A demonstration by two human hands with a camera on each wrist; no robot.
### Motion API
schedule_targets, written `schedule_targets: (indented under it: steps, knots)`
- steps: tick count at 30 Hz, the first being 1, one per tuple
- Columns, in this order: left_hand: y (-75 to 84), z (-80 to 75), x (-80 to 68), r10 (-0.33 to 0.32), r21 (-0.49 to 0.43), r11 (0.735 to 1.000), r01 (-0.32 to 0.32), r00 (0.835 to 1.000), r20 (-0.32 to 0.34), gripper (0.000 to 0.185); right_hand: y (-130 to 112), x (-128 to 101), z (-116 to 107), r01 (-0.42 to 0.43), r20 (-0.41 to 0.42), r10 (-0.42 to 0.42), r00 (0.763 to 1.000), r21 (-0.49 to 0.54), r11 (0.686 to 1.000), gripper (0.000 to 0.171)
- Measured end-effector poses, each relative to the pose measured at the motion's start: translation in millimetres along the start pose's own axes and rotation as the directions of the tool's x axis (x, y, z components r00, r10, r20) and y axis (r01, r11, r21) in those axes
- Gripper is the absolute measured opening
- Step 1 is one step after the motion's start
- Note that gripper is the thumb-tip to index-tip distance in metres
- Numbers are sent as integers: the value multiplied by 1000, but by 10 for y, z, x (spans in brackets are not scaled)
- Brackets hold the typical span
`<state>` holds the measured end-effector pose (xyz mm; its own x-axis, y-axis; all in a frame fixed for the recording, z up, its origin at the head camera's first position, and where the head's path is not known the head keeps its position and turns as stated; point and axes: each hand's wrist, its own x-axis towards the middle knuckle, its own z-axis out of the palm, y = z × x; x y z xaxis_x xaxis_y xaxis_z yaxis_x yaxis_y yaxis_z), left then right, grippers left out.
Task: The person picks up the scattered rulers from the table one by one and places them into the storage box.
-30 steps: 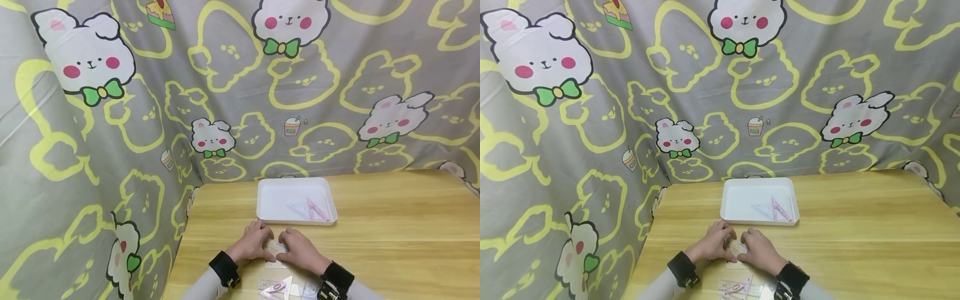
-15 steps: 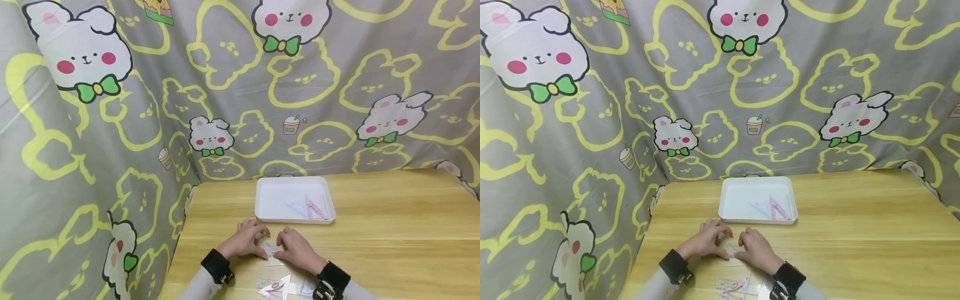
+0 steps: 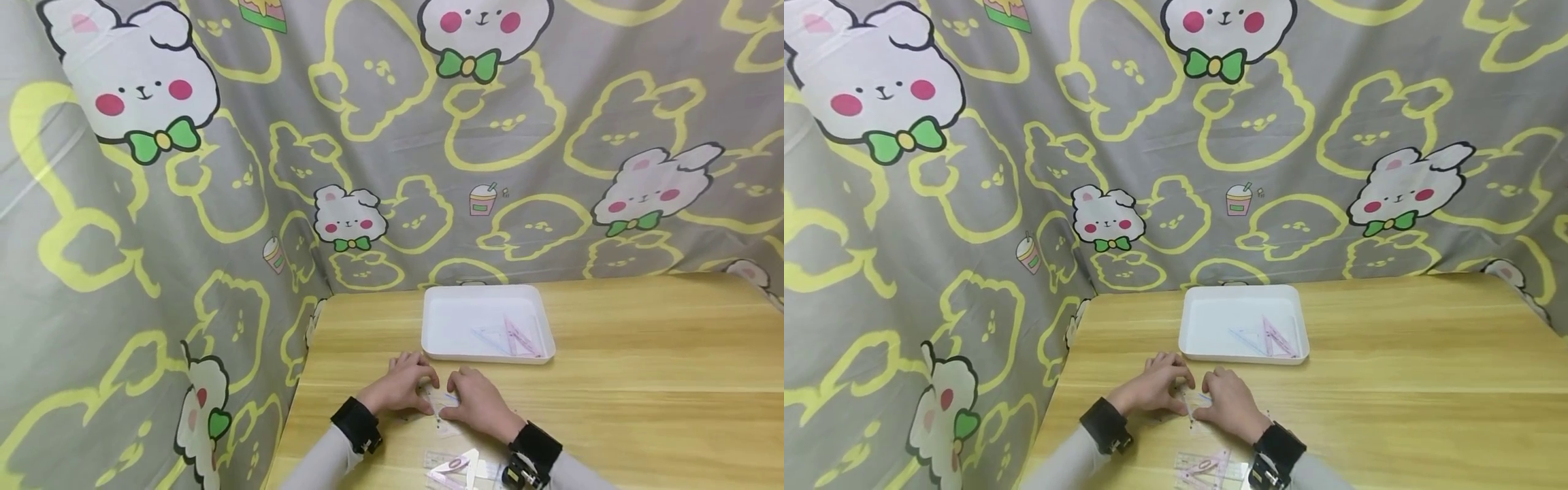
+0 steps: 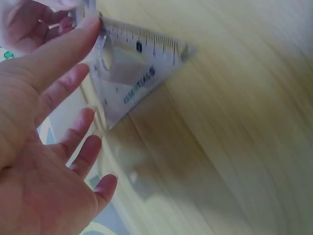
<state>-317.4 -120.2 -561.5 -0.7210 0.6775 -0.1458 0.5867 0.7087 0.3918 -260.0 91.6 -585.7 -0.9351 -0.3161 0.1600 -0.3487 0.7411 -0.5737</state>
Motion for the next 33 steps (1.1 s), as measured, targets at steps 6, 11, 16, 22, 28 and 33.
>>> schedule_targets:
  steps: [6, 11, 16, 22, 28, 33]
  knots:
    - [104, 37, 26, 11, 43, 999, -12, 1000, 16, 51, -4, -1, 6, 0, -29, 0, 1000, -3, 1000, 43]
    - [190, 105, 42, 16, 89, 996, -17, 1000, 16, 55, 8, -36, 8, -11, -23, 12, 1000, 21, 1000, 41]
    - [278, 131, 71, 23, 110, 994, -24, 1000, 7, 57, 24, -47, 20, 6, -48, -5, 999, 22, 1000, 41]
    - [329, 122, 96, 19, 116, 993, -20, 1000, 6, 54, 38, -56, -5, 6, -58, -5, 998, 12, 1000, 43]
    - [337, 116, 130, 62, -3, 998, -62, 998, 28, 50, 110, -73, -71, 35, -20, -32, 999, 152, 988, 40]
    - [314, 82, 157, 103, -276, 956, -99, 995, -1, 27, 201, -70, -172, 36, 39, -53, 998, 349, 936, 25]
